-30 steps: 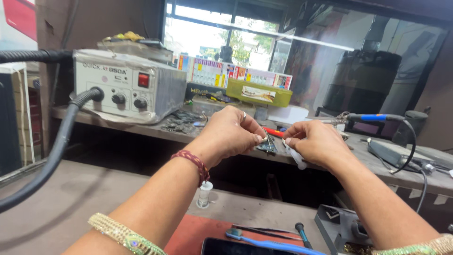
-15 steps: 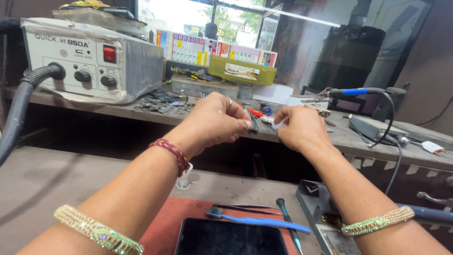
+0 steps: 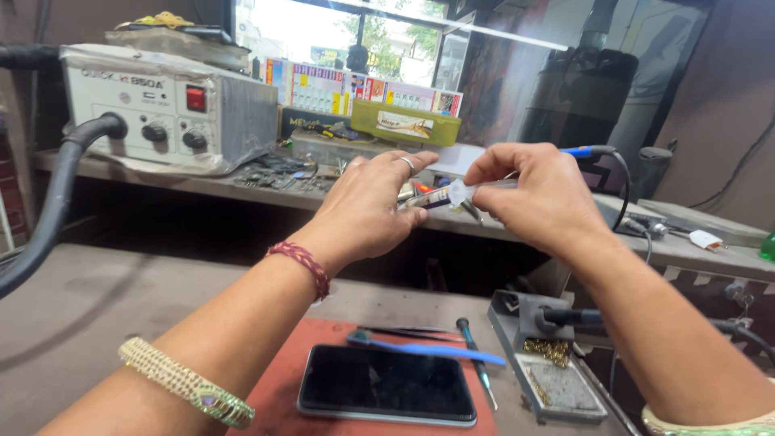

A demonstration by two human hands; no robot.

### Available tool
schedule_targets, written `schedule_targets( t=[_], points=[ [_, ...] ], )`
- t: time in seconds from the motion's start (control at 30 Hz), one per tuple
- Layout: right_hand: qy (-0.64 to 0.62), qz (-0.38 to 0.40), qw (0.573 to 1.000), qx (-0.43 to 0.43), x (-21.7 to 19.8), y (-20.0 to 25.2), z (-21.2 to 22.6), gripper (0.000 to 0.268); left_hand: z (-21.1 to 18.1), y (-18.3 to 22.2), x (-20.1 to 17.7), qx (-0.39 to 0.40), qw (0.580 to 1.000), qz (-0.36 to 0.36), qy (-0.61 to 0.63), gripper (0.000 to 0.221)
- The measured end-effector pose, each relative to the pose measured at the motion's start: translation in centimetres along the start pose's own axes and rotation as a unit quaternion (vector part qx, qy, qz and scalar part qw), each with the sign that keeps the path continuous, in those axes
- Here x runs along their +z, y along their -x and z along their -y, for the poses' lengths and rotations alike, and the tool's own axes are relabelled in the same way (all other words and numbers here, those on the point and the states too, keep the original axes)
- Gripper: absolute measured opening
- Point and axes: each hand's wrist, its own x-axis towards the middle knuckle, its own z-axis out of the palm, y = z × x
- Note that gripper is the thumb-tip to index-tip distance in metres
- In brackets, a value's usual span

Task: The person reassembles a smartphone by connecting internal cables and placing the back cover. They then wipe the screen with a toothbrush and apply a liquid from a syringe to the display surface.

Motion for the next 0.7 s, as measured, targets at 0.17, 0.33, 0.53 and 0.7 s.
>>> schedule_targets(
  t=[0.17,0.33,0.53,0.7],
  points=[
    [-0.248,0.084,0.964,0.047,0.3,1.5,1.2,0.039,0.4,2.0,-1.0,-0.081,0.979,0.138,0.123,0.035],
    [-0.353,0.071,0.932,0.044,3.5,4.4,2.7,0.071,0.5,5.3,-2.4,-0.247,0.857,0.246,0.378,0.03],
    [-0.373,0.138,0.913,0.091,6.7,7.1,5.2,0.098,0.6,9.1,-4.0,-0.317,0.842,0.208,0.384,0.033],
    [-0.329,0.154,0.927,0.099,7.5,7.9,6.4,0.111,1.1,10.4,-4.3,-0.344,0.841,0.169,0.382,0.037]
  ],
)
